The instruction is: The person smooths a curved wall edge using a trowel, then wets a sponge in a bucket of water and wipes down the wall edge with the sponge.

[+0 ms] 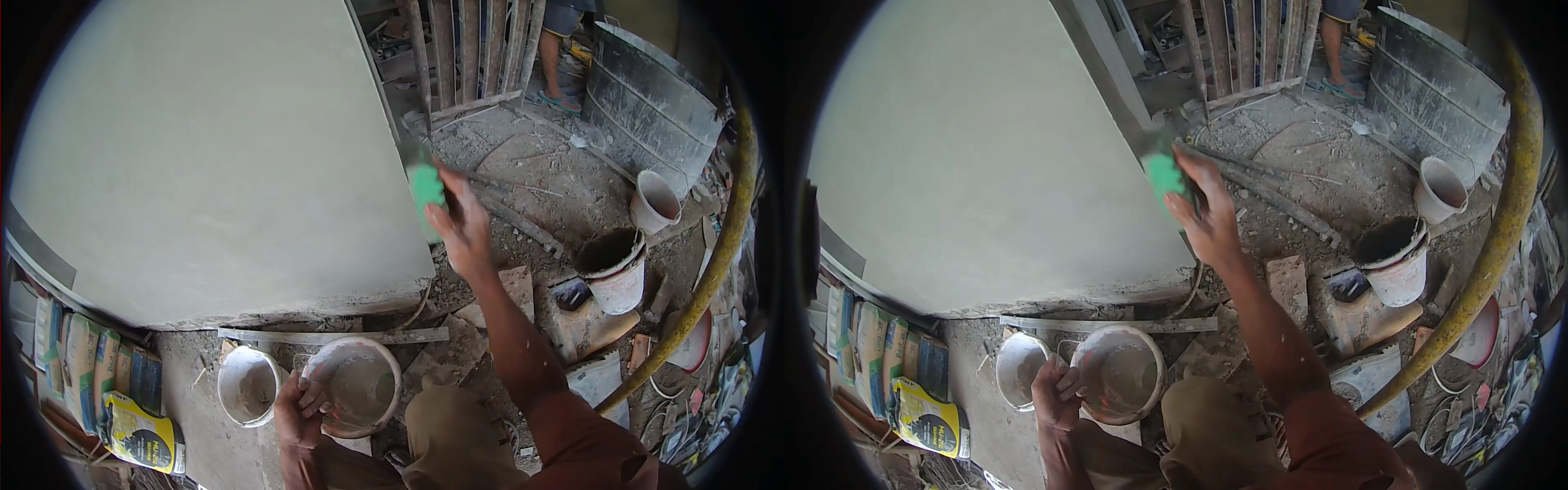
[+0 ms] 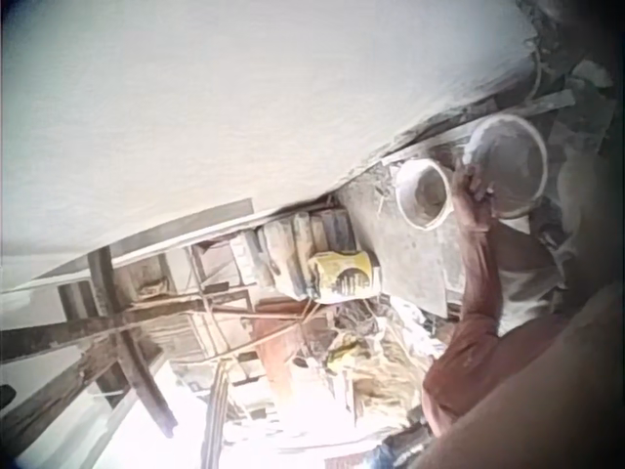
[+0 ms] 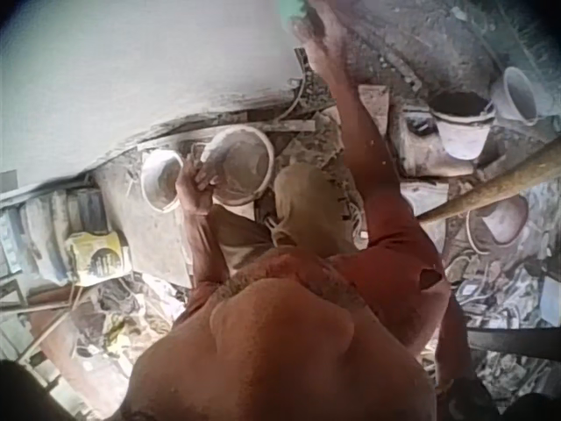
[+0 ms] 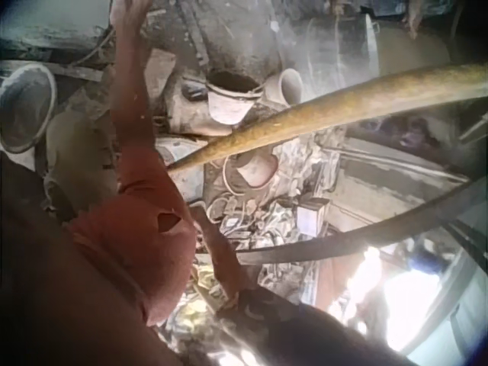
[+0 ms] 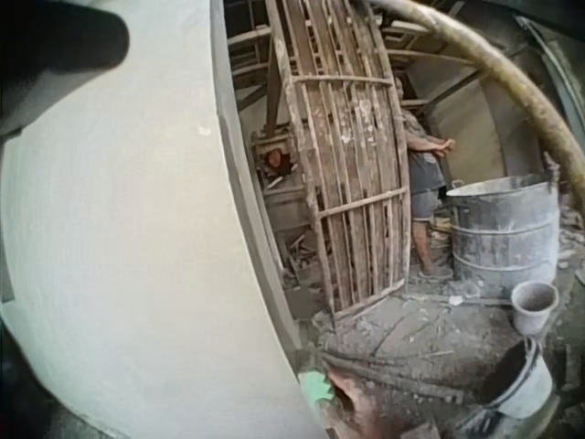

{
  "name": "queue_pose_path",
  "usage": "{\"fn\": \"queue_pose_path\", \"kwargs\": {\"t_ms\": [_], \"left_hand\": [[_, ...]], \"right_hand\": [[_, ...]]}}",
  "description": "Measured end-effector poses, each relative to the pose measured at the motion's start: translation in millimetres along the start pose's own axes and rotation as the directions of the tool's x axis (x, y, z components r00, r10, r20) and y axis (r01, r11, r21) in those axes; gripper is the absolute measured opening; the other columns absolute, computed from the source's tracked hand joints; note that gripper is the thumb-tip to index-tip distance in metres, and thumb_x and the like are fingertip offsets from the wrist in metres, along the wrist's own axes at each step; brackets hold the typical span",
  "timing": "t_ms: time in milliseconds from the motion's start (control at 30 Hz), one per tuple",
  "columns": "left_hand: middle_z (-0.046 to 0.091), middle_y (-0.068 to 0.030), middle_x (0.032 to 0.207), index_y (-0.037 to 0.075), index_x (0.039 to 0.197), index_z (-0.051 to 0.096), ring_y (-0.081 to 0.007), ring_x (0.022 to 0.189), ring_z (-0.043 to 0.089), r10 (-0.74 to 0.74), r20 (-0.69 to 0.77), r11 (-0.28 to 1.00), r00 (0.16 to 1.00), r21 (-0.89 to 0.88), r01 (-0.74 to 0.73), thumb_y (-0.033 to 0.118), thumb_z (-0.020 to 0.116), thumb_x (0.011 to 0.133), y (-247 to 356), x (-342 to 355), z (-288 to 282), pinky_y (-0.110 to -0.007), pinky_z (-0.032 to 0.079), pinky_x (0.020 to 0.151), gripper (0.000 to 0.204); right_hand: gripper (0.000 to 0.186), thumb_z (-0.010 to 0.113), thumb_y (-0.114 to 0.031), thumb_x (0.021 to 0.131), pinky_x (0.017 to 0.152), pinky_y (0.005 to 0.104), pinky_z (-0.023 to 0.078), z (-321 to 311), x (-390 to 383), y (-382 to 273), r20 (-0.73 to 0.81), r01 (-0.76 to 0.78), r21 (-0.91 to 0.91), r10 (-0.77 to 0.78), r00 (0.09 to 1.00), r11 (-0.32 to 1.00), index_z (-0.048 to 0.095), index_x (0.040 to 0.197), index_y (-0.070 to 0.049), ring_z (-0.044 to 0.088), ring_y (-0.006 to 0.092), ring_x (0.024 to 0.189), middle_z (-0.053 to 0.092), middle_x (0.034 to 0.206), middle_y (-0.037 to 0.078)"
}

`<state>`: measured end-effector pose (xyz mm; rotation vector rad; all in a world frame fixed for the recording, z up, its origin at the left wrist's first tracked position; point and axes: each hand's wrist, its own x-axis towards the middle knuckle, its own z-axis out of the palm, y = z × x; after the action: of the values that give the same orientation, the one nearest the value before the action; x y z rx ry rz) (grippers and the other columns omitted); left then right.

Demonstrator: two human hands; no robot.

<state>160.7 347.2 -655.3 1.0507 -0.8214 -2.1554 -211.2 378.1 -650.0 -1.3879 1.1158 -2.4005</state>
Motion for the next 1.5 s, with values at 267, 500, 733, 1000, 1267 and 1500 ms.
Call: {"fn": "queue_pose_path", "kwargs": {"t_ms": [267,500,733,1000,1267,1500], "left_hand": [[0.032,0.0093,0.060,0.018,0.078,0.053,-0.0053,0.049,0.029,-0.008,0.005,1.000,1.000,0.004,0.007,0.041,0.052,0.104,3,7,1,-0.026,0.036,0.058,0.035],[0.032,0.0074,0.062,0.015,0.082,0.055,-0.0060,0.051,0.030,0.000,-0.001,1.000,1.000,0.006,0.000,0.038,0.051,0.105,6,0,-3,-0.027,0.034,0.059,0.034],[0.033,0.0070,0.063,0.013,0.084,0.055,-0.0061,0.050,0.030,-0.007,0.033,1.000,0.999,-0.029,0.008,0.039,0.048,0.106,5,-1,-4,-0.026,0.035,0.058,0.035],[0.034,0.0067,0.062,0.012,0.083,0.055,-0.0057,0.050,0.029,-0.007,0.020,1.000,1.000,-0.029,0.007,0.037,0.048,0.106,6,-6,-4,-0.026,0.033,0.058,0.035],[0.034,0.0063,0.062,0.012,0.082,0.055,-0.0059,0.050,0.029,-0.021,0.041,0.999,0.999,-0.046,0.023,0.039,0.047,0.107,5,0,2,-0.026,0.032,0.058,0.038],[0.033,0.0061,0.063,0.012,0.083,0.054,-0.0066,0.050,0.030,0.036,0.044,0.997,0.998,-0.063,-0.033,0.040,0.045,0.107,10,-4,-2,-0.027,0.037,0.058,0.038]], "right_hand": [[0.053,0.064,-0.001,0.095,0.108,0.0326,0.039,36,88,-39,0.051,0.267,-0.004,-0.266,0.963,0.964,0.050,0.146,0.001,0.055,0.0196,0.121,0.055,0.135,0.013],[0.053,0.063,-0.006,0.098,0.108,0.0297,0.039,15,51,-11,0.080,0.215,0.029,-0.217,0.973,0.976,0.047,0.148,0.000,0.053,0.0160,0.122,0.054,0.134,0.010],[0.053,0.064,-0.012,0.099,0.111,0.0341,0.037,-49,-138,89,-0.062,-0.242,-0.036,0.239,0.969,0.970,0.047,0.149,-0.002,0.050,0.0207,0.128,0.050,0.137,0.010],[0.055,0.070,-0.015,0.096,0.109,0.0372,0.041,-3,-25,29,0.016,0.052,0.079,-0.053,0.998,0.995,0.051,0.147,-0.006,0.051,0.0224,0.128,0.052,0.137,0.012],[0.054,0.070,-0.017,0.097,0.110,0.0368,0.039,-89,-171,126,-0.044,-0.276,-0.182,0.273,0.961,0.944,0.050,0.145,-0.005,0.053,0.0232,0.128,0.054,0.137,0.011],[0.061,0.067,-0.016,0.098,0.113,0.0343,0.035,-65,-148,89,-0.092,-0.365,0.006,0.364,0.927,0.931,0.041,0.152,-0.002,0.045,0.0234,0.137,0.046,0.148,0.012]]}}
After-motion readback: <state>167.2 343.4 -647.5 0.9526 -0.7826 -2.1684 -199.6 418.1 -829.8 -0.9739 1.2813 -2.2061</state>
